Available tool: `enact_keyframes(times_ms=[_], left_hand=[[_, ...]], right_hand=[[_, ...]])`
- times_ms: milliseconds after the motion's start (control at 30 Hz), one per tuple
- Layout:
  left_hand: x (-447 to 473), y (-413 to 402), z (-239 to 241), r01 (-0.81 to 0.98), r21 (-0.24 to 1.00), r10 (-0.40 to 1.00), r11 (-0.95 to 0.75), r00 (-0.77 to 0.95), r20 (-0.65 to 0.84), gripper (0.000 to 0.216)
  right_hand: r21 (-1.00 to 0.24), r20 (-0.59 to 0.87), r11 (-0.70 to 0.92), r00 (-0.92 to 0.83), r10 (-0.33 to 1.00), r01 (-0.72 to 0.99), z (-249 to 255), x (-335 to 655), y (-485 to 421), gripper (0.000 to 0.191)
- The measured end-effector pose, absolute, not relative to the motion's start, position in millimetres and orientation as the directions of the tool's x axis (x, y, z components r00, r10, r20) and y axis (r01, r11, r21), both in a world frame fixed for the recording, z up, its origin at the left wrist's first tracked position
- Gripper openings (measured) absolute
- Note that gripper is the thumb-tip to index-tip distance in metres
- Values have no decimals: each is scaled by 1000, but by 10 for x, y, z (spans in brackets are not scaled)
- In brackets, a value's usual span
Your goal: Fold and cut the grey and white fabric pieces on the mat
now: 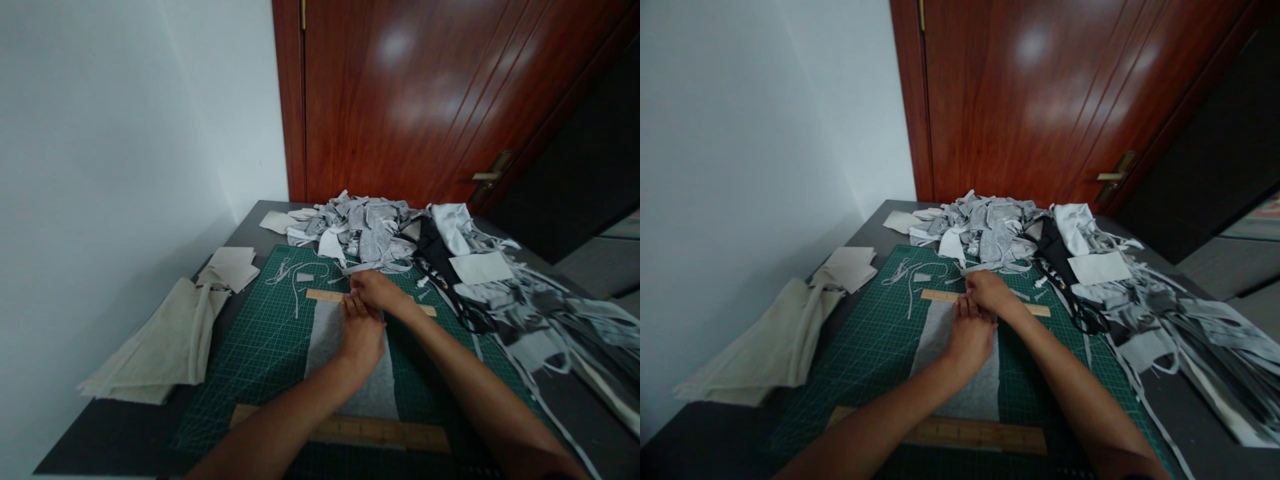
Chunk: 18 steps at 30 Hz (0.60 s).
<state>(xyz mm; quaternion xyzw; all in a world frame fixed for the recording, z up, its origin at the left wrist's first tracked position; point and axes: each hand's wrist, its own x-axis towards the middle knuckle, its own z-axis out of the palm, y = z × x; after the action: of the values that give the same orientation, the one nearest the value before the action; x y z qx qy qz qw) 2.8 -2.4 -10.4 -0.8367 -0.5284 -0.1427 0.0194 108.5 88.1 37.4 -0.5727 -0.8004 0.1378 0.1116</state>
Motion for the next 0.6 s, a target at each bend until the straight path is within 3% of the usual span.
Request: enact_keyframes(times_ms=[600], left_hand=[[68,-23,-151,897,100,875,-430,387,293,57]], right_hand=[[-403,30,305,-321,947,863,312,1016,890,10]])
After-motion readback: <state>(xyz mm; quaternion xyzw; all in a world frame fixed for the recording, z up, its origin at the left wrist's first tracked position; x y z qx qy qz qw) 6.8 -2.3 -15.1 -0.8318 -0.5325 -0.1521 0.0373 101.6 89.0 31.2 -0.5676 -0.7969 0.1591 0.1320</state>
